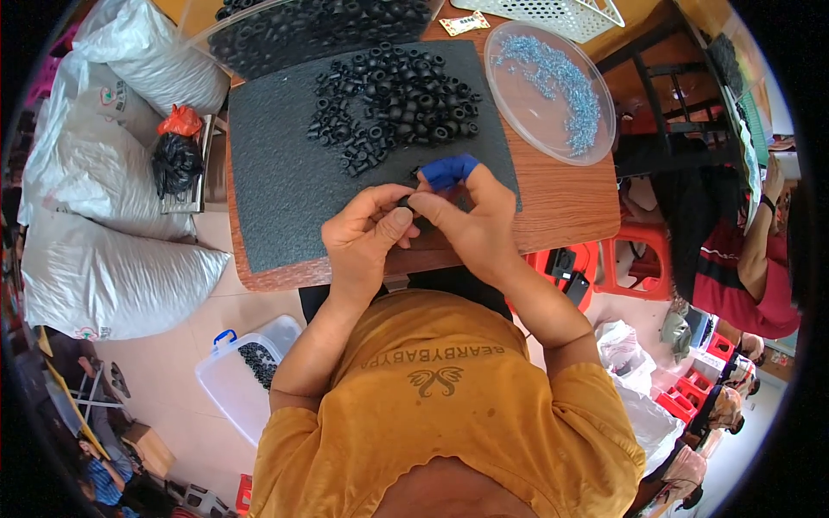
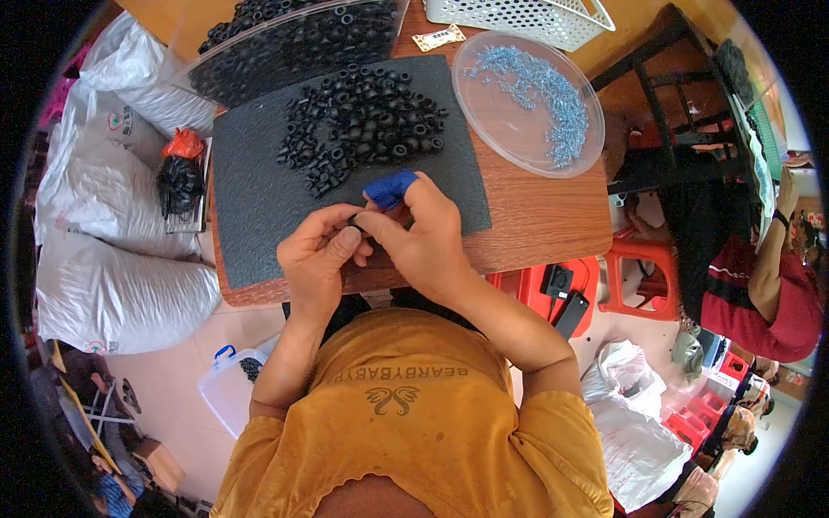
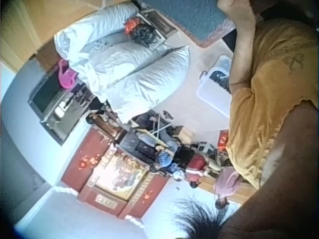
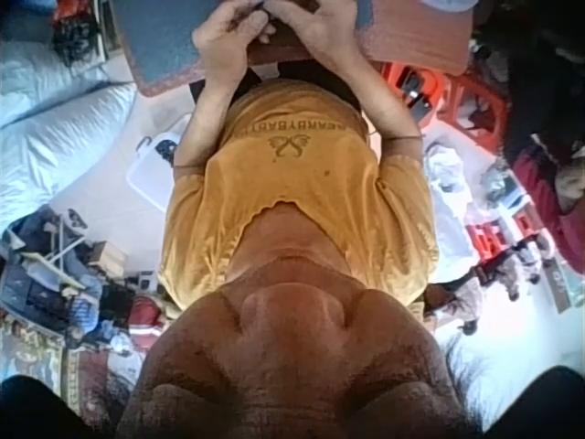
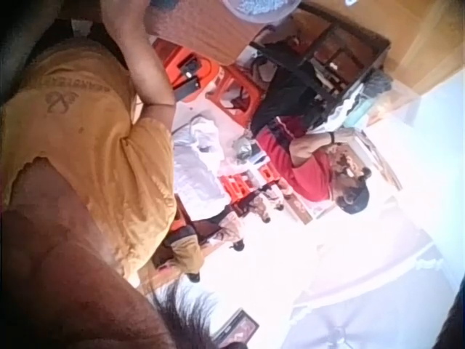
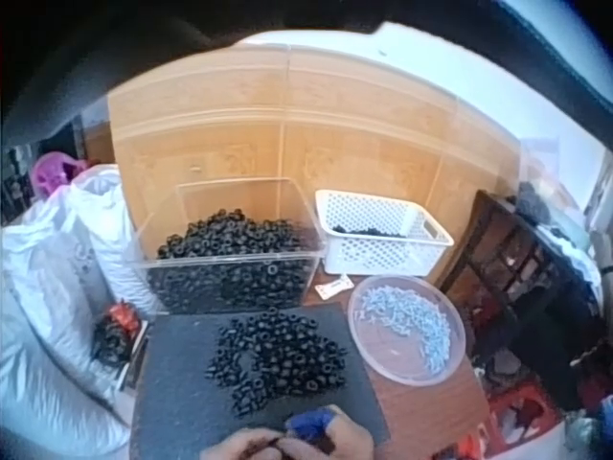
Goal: The person assembles small plastic components by picking up small inserts from a dish and pressing them into black plastic caps by hand.
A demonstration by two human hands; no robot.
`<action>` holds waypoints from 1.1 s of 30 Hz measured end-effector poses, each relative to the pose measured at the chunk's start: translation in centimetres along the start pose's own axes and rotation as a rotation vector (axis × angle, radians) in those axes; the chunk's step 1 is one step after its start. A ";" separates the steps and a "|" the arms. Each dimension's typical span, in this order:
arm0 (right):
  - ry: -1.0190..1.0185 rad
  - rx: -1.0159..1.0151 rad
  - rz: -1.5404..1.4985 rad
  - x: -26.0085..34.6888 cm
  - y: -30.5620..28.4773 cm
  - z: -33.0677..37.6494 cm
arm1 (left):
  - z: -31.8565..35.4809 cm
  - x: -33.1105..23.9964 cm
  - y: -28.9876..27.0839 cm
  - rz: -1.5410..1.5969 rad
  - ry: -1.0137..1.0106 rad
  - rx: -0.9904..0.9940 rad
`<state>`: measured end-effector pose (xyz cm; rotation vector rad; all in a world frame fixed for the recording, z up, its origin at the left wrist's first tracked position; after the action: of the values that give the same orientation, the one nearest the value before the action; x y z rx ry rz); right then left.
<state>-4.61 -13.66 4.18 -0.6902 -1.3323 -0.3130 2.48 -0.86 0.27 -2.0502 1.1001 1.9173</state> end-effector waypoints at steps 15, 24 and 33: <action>-0.639 -0.064 0.603 0.1 0.3 -1.3 | -0.3 0.3 -2.0 0.297 -0.094 -0.104; -0.621 0.044 0.646 0.0 0.8 -3.2 | -0.4 0.2 -1.7 0.297 -0.103 -0.083; -0.152 0.291 0.084 2.2 -1.0 -1.6 | -0.4 -0.1 -0.9 0.237 -0.064 -0.042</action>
<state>-3.39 -15.01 6.44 -0.5304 -1.4524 0.0032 3.27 -0.40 0.07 -1.9397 1.3512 2.1137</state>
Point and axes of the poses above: each hand's wrist, its own z-axis away from the middle knuckle, its own y-axis out of the palm, x = y × z, the point moved 4 cm from there along -z, towards the middle knuckle, and after that the axes turned 13 degrees about y, right-handed, at the moved point
